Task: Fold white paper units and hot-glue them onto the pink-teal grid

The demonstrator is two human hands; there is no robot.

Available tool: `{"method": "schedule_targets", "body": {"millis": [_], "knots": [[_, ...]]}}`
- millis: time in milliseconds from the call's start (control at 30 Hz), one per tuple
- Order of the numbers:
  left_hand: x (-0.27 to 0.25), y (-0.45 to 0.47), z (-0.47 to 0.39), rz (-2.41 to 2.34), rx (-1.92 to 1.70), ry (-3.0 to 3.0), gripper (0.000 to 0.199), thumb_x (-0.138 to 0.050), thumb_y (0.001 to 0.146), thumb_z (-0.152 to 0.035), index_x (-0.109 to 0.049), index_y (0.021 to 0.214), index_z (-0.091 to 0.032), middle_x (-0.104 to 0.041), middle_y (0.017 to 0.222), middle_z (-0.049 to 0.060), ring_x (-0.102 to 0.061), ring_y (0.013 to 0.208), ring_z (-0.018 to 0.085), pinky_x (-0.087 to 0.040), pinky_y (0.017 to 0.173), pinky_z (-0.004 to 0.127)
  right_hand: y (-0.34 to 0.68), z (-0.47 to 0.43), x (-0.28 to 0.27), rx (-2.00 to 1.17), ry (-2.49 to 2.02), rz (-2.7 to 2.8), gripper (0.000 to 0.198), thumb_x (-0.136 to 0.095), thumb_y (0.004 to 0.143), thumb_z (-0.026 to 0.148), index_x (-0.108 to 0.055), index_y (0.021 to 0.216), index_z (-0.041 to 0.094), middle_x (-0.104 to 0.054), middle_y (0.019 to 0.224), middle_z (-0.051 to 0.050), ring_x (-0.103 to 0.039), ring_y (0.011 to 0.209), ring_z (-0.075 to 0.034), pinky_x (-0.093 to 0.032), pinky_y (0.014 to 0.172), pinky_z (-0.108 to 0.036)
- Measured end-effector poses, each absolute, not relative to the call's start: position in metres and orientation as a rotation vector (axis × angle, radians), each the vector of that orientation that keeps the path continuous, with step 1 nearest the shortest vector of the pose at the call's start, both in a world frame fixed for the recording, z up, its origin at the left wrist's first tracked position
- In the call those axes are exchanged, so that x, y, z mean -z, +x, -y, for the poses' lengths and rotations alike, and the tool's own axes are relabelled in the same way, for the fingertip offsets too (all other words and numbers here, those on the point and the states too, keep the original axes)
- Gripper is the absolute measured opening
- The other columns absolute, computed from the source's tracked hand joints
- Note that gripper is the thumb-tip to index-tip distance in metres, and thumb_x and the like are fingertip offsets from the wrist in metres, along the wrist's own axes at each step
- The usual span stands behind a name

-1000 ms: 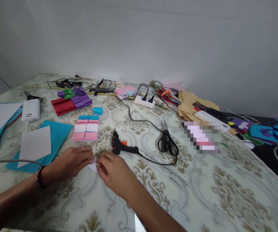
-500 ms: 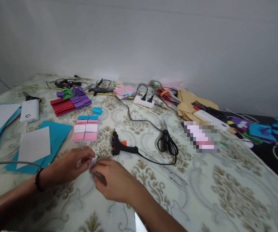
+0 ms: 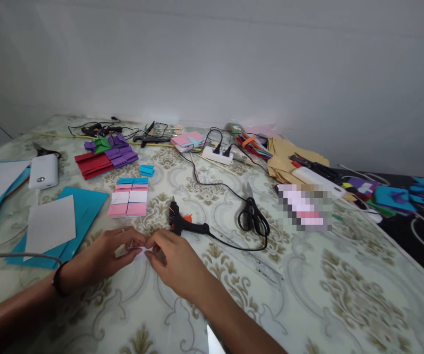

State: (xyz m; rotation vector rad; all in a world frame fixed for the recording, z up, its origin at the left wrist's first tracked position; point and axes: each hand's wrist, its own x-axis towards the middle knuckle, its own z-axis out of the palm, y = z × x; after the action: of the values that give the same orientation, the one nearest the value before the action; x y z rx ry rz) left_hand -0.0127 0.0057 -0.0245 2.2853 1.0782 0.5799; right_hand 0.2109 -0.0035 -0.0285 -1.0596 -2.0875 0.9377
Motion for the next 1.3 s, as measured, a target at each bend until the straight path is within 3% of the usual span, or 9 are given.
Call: {"method": "schedule_targets", "body": {"millis": [233, 567, 767, 967, 1300], "knots": [[0.027, -0.017, -0.011, -0.981, -0.576, 2.363, 0.018, -0.057, 0.099, -0.011, -0.072, 0.103, -0.020, -0.077, 0.102, 0.004, -0.071, 0.094, 0.020, -0.052, 0.085, 0.028, 0.209, 0.003, 0.036, -0.929, -1.110, 2.120, 0.023, -0.067, 0.089, -0.004, -0.066, 0.091, 0.019, -0.070, 0.086, 0.000, -0.066, 0.078, -0.016, -0.049, 0.072, -0.024], [0.033, -0.018, -0.018, -1.056, -0.442, 2.328, 0.023, -0.056, 0.097, -0.007, -0.076, 0.098, -0.019, -0.079, 0.089, 0.003, -0.072, 0.081, 0.019, -0.051, 0.075, 0.028, 0.209, 0.000, 0.055, -0.777, -1.059, 2.283, 0.016, -0.074, 0.091, 0.003, -0.075, 0.102, 0.015, -0.074, 0.102, -0.007, -0.074, 0.090, -0.021, -0.059, 0.083, -0.032], [0.035, -0.017, -0.022, -1.047, -0.482, 2.322, 0.026, -0.052, 0.098, -0.006, -0.075, 0.095, -0.017, -0.077, 0.094, 0.006, -0.071, 0.088, 0.020, -0.052, 0.080, 0.029, 0.208, -0.003, 0.055, -0.702, -1.124, 2.345, 0.010, -0.072, 0.094, 0.007, -0.077, 0.098, 0.015, -0.074, 0.099, -0.007, -0.074, 0.088, -0.021, -0.062, 0.084, -0.034], [0.037, -0.017, -0.020, -1.065, -0.444, 2.382, 0.028, -0.049, 0.099, -0.006, -0.075, 0.096, -0.016, -0.073, 0.097, 0.007, -0.070, 0.089, 0.021, -0.054, 0.082, 0.031, 0.203, -0.003, 0.055, -0.631, -1.114, 2.332, 0.013, -0.072, 0.094, 0.004, -0.078, 0.097, 0.015, -0.073, 0.105, -0.008, -0.072, 0.098, -0.022, -0.061, 0.092, -0.036], [0.025, -0.016, -0.007, -1.069, -0.205, 2.576, 0.023, -0.056, 0.096, -0.004, -0.075, 0.097, -0.016, -0.071, 0.100, 0.008, -0.068, 0.093, 0.024, -0.054, 0.082, 0.035, 0.201, 0.000, 0.051, -0.499, -1.122, 2.477, 0.016, -0.069, 0.097, 0.007, -0.081, 0.097, 0.017, -0.074, 0.098, -0.006, -0.069, 0.093, -0.021, -0.057, 0.085, -0.034]]}}
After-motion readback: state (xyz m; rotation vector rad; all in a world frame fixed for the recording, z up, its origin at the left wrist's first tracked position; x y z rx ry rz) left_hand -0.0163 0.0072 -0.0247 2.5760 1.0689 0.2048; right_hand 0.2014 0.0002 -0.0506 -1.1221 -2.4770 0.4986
